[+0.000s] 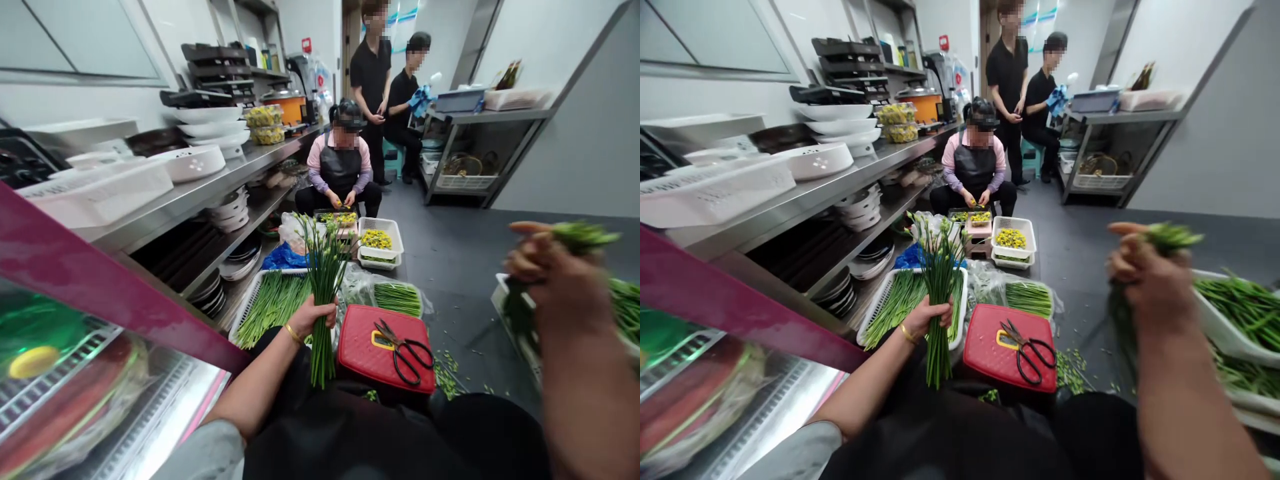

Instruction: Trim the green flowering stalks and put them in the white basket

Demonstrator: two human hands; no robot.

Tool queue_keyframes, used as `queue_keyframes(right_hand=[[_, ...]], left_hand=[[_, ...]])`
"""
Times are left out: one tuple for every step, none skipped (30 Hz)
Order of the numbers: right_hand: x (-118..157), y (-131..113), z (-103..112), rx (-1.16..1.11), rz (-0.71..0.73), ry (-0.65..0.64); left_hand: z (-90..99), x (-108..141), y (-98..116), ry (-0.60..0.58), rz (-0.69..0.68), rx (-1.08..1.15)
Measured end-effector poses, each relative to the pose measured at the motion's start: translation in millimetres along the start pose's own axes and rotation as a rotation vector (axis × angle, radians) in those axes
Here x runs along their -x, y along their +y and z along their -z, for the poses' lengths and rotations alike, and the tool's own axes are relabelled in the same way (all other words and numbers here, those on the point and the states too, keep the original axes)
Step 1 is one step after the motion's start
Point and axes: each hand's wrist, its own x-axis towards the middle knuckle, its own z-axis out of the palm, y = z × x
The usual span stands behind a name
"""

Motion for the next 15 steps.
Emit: queue_keyframes(right_hand=[[5.3, 12.5, -13.5, 0.004, -0.035, 0.047], [9.6, 25.2, -28.1, -0.005, -0.104, 0.063], [12.8, 37.8, -43.2, -0.033, -0.183, 0.048], [14.7, 49.6, -58.0, -0.074, -0.263, 0.004], [15.4, 60.2, -72.0, -0.121, -0.316, -0.036], [15.2, 69.0, -84.9, -0.167, -0.342, -0.063], [14.3, 75.9, -96.4, -0.205, -0.347, -0.079], [12.9, 80.7, -106.4, -0.232, -0.333, -0.083], [11.1, 83.6, -114.8, -0.24, -0.307, -0.077], [9.0, 84.6, -121.3, -0.225, -0.275, -0.065], [6.4, 83.7, -125.5, -0.187, -0.234, -0.054], [3.0, 80.7, -127.0, -0.128, -0.183, -0.044], [-1.4, 75.5, -125.2, -0.06, -0.119, -0.026], [-7.2, 67.7, -119.4, 0.006, -0.044, 0.01], [-14.4, 57.3, -109.3, 0.054, 0.04, 0.067]], left_hand=[[-3.4, 0.1, 0.5, -0.006, -0.009, -0.005], [-6.6, 0.5, 0.9, -0.014, -0.014, -0.009], [-9.6, 1.2, 1.3, -0.026, -0.015, -0.015], [-12.4, 2.1, 1.5, -0.04, -0.012, -0.023], [-14.7, 3.1, 1.5, -0.055, -0.006, -0.033], [-16.5, 4.3, 1.1, -0.07, 0.002, -0.044], [-17.9, 5.5, 0.3, -0.085, 0.012, -0.056], [-18.7, 6.8, -0.8, -0.102, 0.021, -0.067], [-18.8, 8.0, -2.0, -0.119, 0.031, -0.078], [-18.3, 9.3, -3.2, -0.134, 0.04, -0.084], [-17.1, 10.4, -4.2, -0.148, 0.049, -0.084], [-15.3, 11.5, -5.0, -0.156, 0.055, -0.08], [-12.7, 12.6, -5.5, -0.158, 0.061, -0.074], [-9.5, 13.5, -5.8, -0.156, 0.068, -0.069], [-5.8, 14.3, -6.1, -0.154, 0.077, -0.067]])
